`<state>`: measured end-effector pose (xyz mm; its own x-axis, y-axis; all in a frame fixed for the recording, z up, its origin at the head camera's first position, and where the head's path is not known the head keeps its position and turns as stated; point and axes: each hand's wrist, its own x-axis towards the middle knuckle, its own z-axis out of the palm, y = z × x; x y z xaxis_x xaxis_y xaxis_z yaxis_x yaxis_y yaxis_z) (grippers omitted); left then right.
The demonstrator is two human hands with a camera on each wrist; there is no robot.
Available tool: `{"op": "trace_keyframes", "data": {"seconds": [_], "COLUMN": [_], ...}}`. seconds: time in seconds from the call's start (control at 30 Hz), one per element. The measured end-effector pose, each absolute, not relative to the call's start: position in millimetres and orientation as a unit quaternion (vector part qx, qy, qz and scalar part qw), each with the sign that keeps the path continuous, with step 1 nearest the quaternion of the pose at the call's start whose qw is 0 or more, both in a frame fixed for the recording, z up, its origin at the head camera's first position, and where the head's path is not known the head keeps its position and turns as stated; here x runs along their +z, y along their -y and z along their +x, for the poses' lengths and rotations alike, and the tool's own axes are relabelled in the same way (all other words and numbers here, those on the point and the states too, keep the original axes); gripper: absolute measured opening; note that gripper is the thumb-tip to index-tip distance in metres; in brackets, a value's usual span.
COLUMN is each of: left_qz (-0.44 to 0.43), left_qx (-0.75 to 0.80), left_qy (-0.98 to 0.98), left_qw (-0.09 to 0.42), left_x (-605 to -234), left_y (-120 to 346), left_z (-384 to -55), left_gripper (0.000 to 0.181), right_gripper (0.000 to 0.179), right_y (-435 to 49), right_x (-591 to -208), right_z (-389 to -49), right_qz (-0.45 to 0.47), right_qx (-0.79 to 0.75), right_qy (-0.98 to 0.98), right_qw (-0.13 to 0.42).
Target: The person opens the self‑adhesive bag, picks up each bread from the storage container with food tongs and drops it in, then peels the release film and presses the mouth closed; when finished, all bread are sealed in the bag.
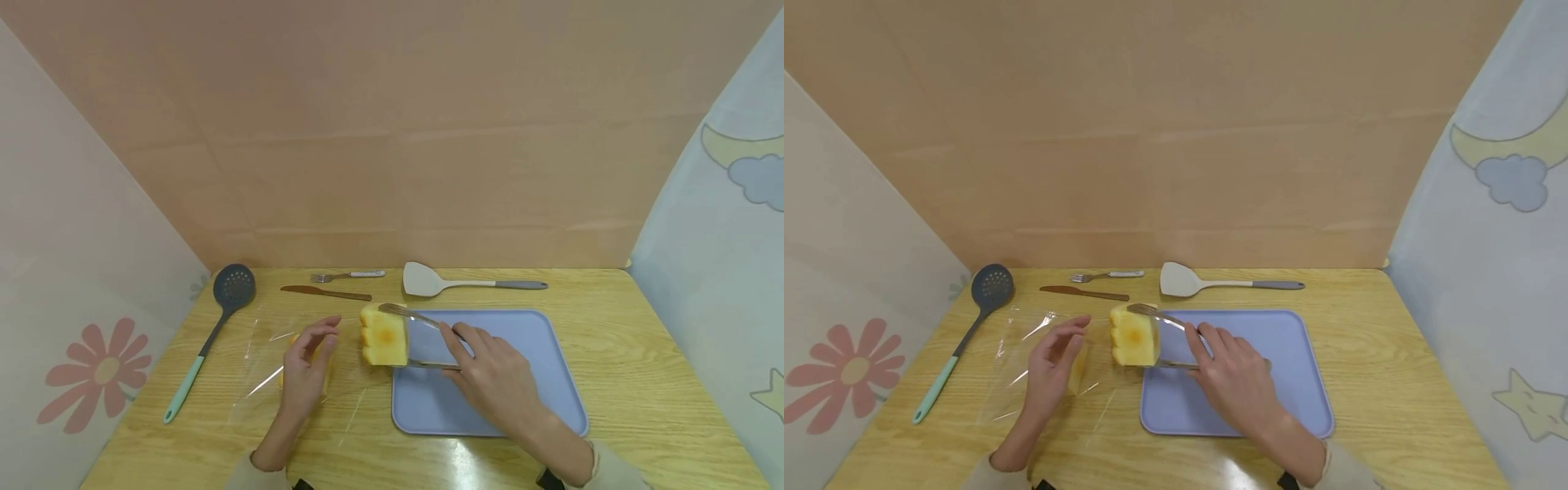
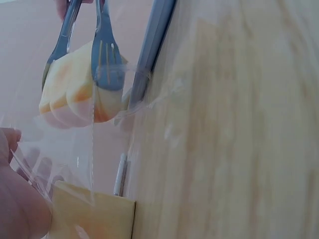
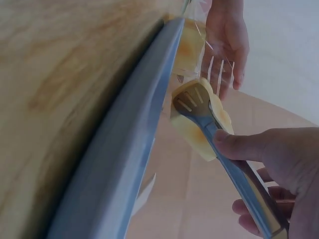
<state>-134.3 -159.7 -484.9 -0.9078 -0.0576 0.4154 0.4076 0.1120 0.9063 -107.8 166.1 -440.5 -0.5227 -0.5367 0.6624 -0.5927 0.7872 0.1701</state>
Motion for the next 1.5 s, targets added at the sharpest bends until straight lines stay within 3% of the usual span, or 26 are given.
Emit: {"op": "trace_keyframes", "data": {"seconds": [0.3, 0.5, 0.83, 1.23, 1.5], "left_qz": [-0.102, -0.083, -0.115, -0.196, -0.216], "left_qx": [-0.670, -0.691, -0.616, -0.355, -0.328], "left_qy": [0.708, 0.695, 0.759, 0.883, 0.891], "left_qw": [0.196, 0.179, 0.176, 0.236, 0.227], "left_x": [-482.9, -479.9, -483.0, -471.0, -467.8], "left_y": [157.3, 157.3, 158.3, 161.6, 159.3], "left_z": [-134.2, -134.0, -133.0, -132.8, -130.5], "left_gripper": [0.011, 0.013, 0.011, 0.020, 0.020], "right_gripper": [0.096, 0.094, 0.090, 0.082, 0.077], "right_y": [-155.8, -155.2, -167.4, -176.0, -173.5], "right_x": [-448.9, -450.1, -439.9, -424.5, -426.4], "right_z": [-102.4, -98.9, -99.7, -86.9, -91.5], "right_qz": [0.315, 0.313, 0.334, 0.299, 0.291], "right_qx": [0.060, 0.071, 0.083, 0.066, 0.068], "right_qy": [0.863, 0.863, 0.881, 0.914, 0.925], "right_qw": [0.390, 0.390, 0.325, 0.268, 0.234]}}
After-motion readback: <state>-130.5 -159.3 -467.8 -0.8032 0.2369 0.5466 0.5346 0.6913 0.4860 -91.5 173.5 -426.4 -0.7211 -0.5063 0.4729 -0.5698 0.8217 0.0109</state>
